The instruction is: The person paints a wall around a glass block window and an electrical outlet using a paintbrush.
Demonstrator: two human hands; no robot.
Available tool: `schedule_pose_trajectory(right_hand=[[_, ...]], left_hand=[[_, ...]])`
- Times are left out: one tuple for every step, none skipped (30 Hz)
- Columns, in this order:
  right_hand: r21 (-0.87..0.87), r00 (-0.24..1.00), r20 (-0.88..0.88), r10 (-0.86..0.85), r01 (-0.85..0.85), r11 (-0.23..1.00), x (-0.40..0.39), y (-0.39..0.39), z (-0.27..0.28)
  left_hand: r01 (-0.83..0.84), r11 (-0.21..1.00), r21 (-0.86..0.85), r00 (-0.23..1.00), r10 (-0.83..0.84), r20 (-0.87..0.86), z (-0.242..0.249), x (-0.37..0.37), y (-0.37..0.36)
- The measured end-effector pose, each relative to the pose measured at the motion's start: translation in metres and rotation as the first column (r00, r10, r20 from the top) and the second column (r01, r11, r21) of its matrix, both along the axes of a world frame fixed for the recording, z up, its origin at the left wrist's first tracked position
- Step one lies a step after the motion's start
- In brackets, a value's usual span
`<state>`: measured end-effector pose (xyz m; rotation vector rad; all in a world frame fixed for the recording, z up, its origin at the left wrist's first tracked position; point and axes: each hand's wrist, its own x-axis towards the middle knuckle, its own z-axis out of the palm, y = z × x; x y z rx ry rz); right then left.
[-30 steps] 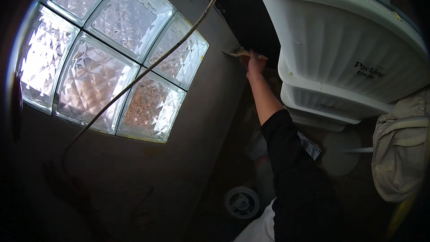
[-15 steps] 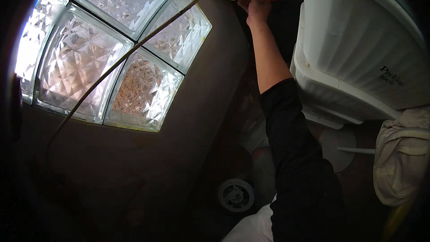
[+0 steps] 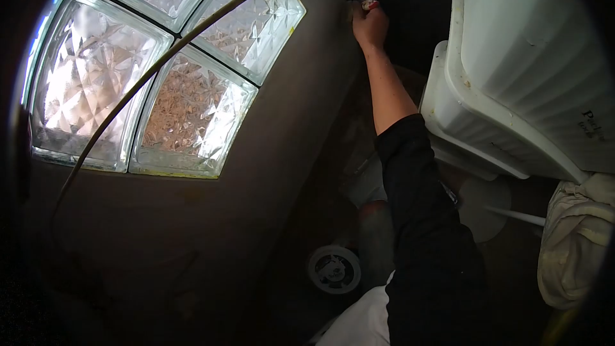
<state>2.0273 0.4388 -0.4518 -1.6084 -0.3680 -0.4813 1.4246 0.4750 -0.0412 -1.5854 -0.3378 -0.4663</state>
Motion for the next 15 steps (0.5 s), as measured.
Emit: schedule_pose_trajectory(right_hand=[[0.035,0.997,0.082,-0.005,0.002,0.999,0.005,0.002,0.014],[0.178,0.987,0.127,0.094,-0.116,0.977,0.011,0.000,0.026],[0.312,0.966,0.186,0.182,-0.233,0.921,0.015,-0.004,0.037],[0.365,0.930,0.279,0.240,-0.334,0.869,0.016,-0.010,0.051],[0.406,0.883,0.372,0.287,-0.433,0.805,0.018,-0.012,0.053],[0.401,0.882,0.368,0.294,-0.436,0.806,0.016,-0.013,0.049],[0.400,0.897,0.362,0.254,-0.396,0.827,0.012,-0.013,0.046],[0.399,0.909,0.358,0.213,-0.355,0.846,0.010,-0.013,0.041],[0.398,0.920,0.352,0.171,-0.313,0.862,0.009,-0.014,0.031],[0.318,0.942,0.290,0.170,-0.262,0.911,0.000,-0.017,0.016],[0.231,0.961,0.226,0.161,-0.214,0.949,-0.010,-0.020,-0.008],[0.227,0.972,0.145,0.183,-0.212,0.950,-0.019,-0.022,-0.033],[0.222,0.977,0.065,0.204,-0.213,0.952,-0.024,-0.020,-0.058],[0.219,0.976,0.062,0.209,-0.217,0.951,-0.026,-0.019,-0.084],[0.104,0.989,0.038,0.146,-0.149,0.983,-0.028,-0.019,-0.111]], left_hand=[[0.000,1.000,0.003,1.000,0.000,-0.002,-0.001,0.000,-0.002],[-0.003,1.000,0.000,1.000,0.003,-0.004,-0.001,0.002,-0.002],[0.003,1.000,0.001,1.000,-0.003,-0.006,-0.005,0.005,-0.001],[-0.005,1.000,-0.006,1.000,0.005,-0.009,-0.004,0.004,-0.001],[-0.008,1.000,-0.009,1.000,0.008,-0.009,-0.005,0.005,-0.001],[-0.002,1.000,-0.005,1.000,0.002,-0.005,-0.008,0.008,0.000],[-0.009,1.000,-0.014,1.000,0.009,-0.007,-0.007,0.006,0.000],[-0.008,1.000,-0.014,1.000,0.008,-0.006,-0.007,0.007,0.000],[-0.007,1.000,-0.008,1.000,0.007,-0.001,-0.009,0.009,0.000],[-0.014,1.000,-0.013,1.000,0.014,-0.003,-0.008,0.008,-0.001],[-0.012,1.000,-0.014,1.000,0.012,-0.002,-0.009,0.007,-0.001],[-0.012,1.000,-0.006,1.000,0.012,0.002,-0.010,0.009,-0.002],[-0.019,1.000,-0.011,1.000,0.019,0.001,-0.010,0.007,-0.003],[-0.020,1.000,-0.010,1.000,0.020,0.000,-0.010,0.008,-0.003],[-0.016,1.000,-0.009,1.000,0.016,0.004,-0.010,0.009,-0.003]])
